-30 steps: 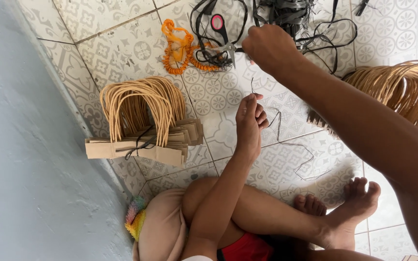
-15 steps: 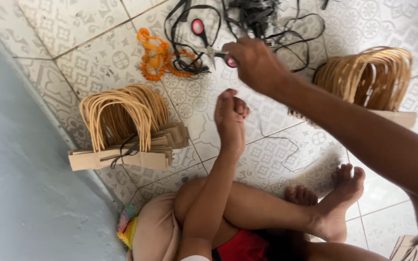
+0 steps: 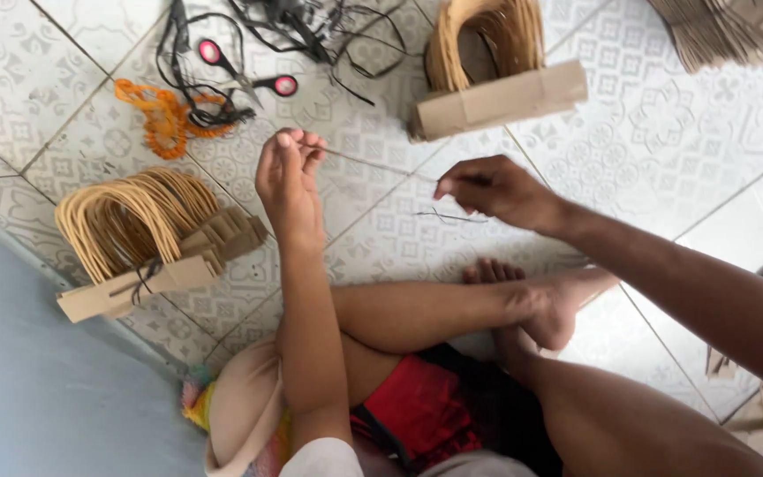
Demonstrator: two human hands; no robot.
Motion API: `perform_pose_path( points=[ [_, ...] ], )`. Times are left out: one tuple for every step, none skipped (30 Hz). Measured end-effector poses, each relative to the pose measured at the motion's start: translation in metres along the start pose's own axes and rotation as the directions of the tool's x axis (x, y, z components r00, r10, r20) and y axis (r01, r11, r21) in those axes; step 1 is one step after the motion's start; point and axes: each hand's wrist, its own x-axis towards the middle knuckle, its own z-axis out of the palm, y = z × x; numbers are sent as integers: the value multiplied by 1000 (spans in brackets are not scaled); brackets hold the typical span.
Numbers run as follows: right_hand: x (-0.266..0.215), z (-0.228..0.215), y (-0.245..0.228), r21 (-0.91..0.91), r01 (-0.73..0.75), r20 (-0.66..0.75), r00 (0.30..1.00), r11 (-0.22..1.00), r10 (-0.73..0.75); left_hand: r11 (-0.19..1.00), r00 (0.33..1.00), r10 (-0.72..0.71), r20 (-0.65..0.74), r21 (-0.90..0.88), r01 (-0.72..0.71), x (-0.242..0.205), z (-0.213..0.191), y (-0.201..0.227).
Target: Bundling and tying paper bag handles using plastic strips and a cardboard jig.
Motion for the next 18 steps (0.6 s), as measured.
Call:
perform_pose_path(
  points=[
    [-11, -10, 10, 6, 1, -4, 1000, 1000, -1, 1000, 1000, -2, 5, 5, 1, -1, -5, -7],
    [-21, -20, 19, -57, -45, -70, 997, 997, 41, 995, 998, -63, -25, 72, 65, 0, -11, -14],
    [-32, -29, 29, -114, -101, -132, 988, 988, 86, 981, 990, -126, -67, 139, 135, -2, -18, -21],
    [-39, -37, 38, -106, -106, -130, 987, 989, 91, 979, 989, -132, -68, 146, 141, -3, -29, -28],
    [-44, -46, 46, -130, -138, -163, 980, 982, 116, 946, 981, -155, -115, 270, 181, -3, -40, -36],
    [-48, -54, 54, -153, -171, -196, 971, 973, 140, 895, 971, -171, -165, 386, 224, -2, -52, -43],
    [-50, -61, 64, -152, -164, -194, 972, 975, 133, 895, 972, -165, -166, 389, 218, -3, -61, -46],
    [-52, -68, 75, -220, -202, -223, 963, 954, 152, 839, 961, -170, -218, 480, 257, -4, -70, -48],
    [-54, -74, 85, -283, -242, -253, 952, 928, 171, 770, 948, -170, -271, 563, 299, -5, -80, -50],
    [-51, -80, 96, -281, -237, -250, 954, 930, 167, 769, 948, -166, -272, 567, 297, -4, -88, -54],
    [-50, -86, 107, -329, -257, -278, 946, 908, 167, 741, 946, -148, -289, 601, 300, -3, -96, -59],
    [-47, -91, 118, -376, -278, -305, 938, 884, 165, 712, 943, -129, -306, 634, 303, -1, -104, -64],
    [-47, -97, 131, -377, -275, -305, 939, 885, 162, 713, 944, -126, -306, 634, 301, -3, -109, -68],
    [-45, -102, 143, -388, -290, -332, 929, 875, 161, 689, 937, -128, -324, 651, 319, -3, -113, -72],
    [-43, -107, 155, -397, -304, -357, 920, 866, 160, 664, 930, -128, -344, 667, 338, -4, -119, -75],
    [-43, -110, 159, -397, -300, -354, 922, 867, 157, 664, 930, -124, -346, 668, 336, 0, -125, -82],
    [-43, -113, 164, -403, -307, -362, 919, 862, 158, 641, 928, -117, -355, 686, 343, 2, -133, -90],
    [-43, -115, 169, -409, -314, -369, 916, 857, 159, 618, 925, -110, -364, 704, 351, 5, -141, -97]
  ],
)
